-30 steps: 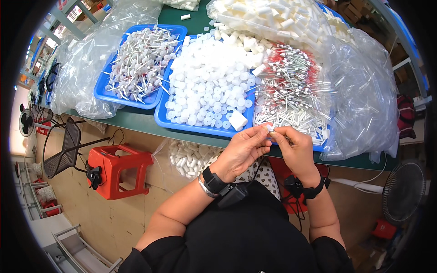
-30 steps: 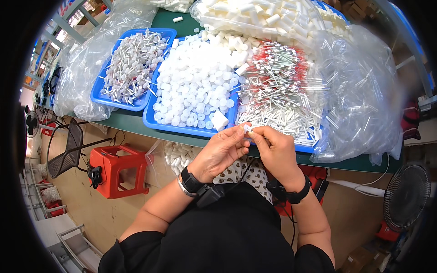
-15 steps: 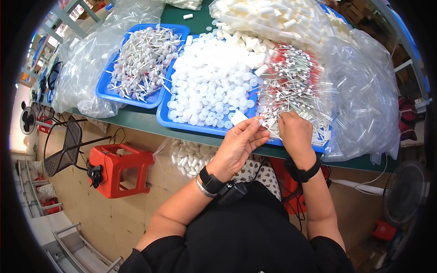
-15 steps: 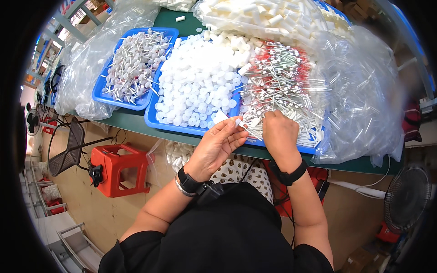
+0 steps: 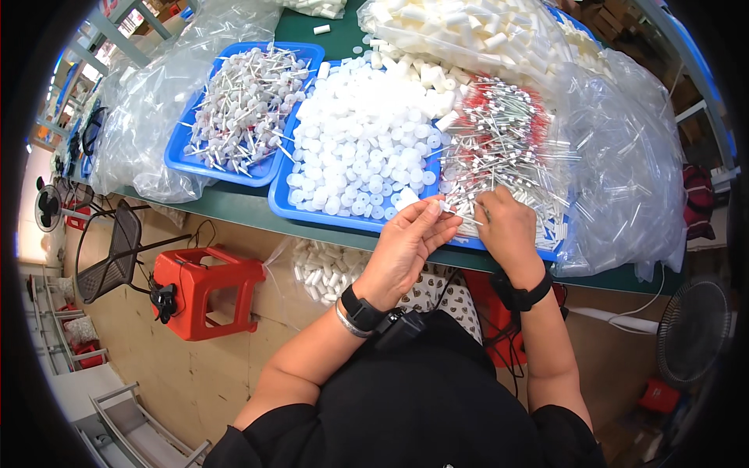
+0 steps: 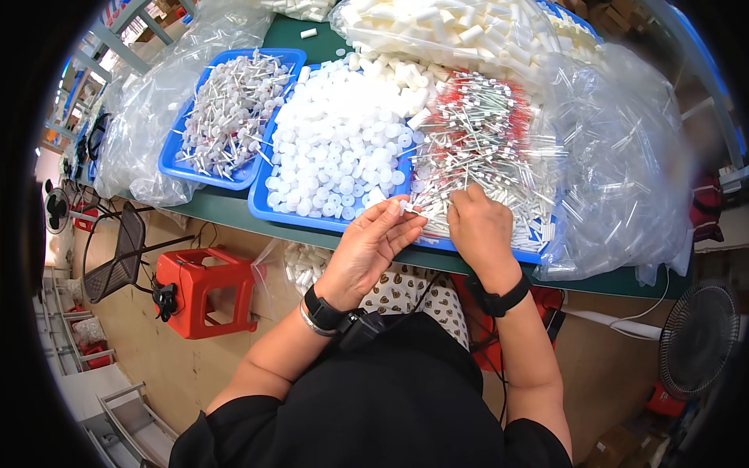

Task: The person sits at a table and repeatedly picks up small white plastic caps and thin metal rods. They insert the metal rods into the caps and place the assembled units into a blue tray. The process is repetitive and involves handling small parts by hand.

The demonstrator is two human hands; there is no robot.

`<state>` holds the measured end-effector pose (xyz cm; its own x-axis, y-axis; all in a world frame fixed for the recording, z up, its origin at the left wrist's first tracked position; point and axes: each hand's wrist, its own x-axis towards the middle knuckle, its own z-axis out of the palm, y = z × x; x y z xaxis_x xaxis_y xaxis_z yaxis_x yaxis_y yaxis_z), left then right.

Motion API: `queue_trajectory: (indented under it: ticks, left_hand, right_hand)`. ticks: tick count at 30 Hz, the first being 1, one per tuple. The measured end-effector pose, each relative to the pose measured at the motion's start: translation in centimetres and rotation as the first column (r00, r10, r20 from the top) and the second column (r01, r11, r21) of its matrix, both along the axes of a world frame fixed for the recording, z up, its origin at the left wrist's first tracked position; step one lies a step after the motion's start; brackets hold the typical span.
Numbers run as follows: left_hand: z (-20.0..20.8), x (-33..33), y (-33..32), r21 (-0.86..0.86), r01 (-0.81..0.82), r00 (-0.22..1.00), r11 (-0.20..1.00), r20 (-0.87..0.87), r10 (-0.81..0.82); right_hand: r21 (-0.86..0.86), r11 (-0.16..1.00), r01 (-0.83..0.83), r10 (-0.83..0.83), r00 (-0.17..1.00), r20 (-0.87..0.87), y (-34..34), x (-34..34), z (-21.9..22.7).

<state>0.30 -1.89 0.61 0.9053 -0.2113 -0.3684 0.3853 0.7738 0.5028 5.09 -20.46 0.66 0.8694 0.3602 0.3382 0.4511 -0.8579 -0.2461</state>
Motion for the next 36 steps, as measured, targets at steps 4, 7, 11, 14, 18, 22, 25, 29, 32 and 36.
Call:
queue_trajectory:
  ticks: [4,7,11,14,18,22,25,29,32,36]
  left_hand:
    - [0.2,0.2,0.3,0.009,-0.065,0.998,0.998,0.017,0.065]
    - [0.2,0.5,0.2,0.003,-0.086,0.996,0.996,0.015,0.086]
    - [0.3,0.4,-0.1,-0.012,-0.077,0.997,0.997,0.012,0.077]
    - [0.2,0.4,-0.1,-0.008,-0.074,0.997,0.997,0.008,0.074]
    - [0.2,0.4,0.0,-0.002,-0.081,0.997,0.997,0.010,0.081]
    - [0.1,0.5,0.1,0.004,-0.084,0.996,0.996,0.014,0.084]
    - [0.0,0.5,0.1,0.006,-0.082,0.997,0.997,0.006,0.082]
    - [-0.1,0.4,0.1,0.005,-0.090,0.996,0.996,0.009,0.090]
    - [-0.1,0.4,0.1,0.001,-0.083,0.996,0.997,0.014,0.083]
    - [-0.3,0.1,-0.3,0.012,-0.025,0.999,1.000,0.047,0.025]
  right_hand:
    - [0.254,0.967,-0.026,0.030,0.999,-0.013,-0.1,-0.9,1.1]
    - [0.390,0.919,-0.061,0.092,0.994,-0.062,-0.2,-1.6,2.1]
    - [0.413,0.910,-0.036,0.103,0.985,-0.142,-0.7,-2.4,2.6]
    - [0.423,0.905,-0.049,0.113,0.985,-0.127,-0.7,-2.5,2.5]
    - [0.452,0.888,-0.086,0.124,0.991,-0.054,-0.5,-2.4,2.2]
    - [0.434,0.895,-0.103,0.135,0.990,-0.042,-0.6,-2.4,2.3]
    - [0.430,0.896,-0.109,0.137,0.990,-0.033,-0.7,-2.5,2.3]
    - [0.434,0.893,-0.116,0.141,0.990,-0.024,-0.6,-2.6,2.5]
    - [0.407,0.903,-0.137,0.152,0.988,-0.004,-0.6,-2.6,2.8]
    - [0.410,0.886,-0.219,0.209,0.976,0.070,-0.3,-2.4,2.4]
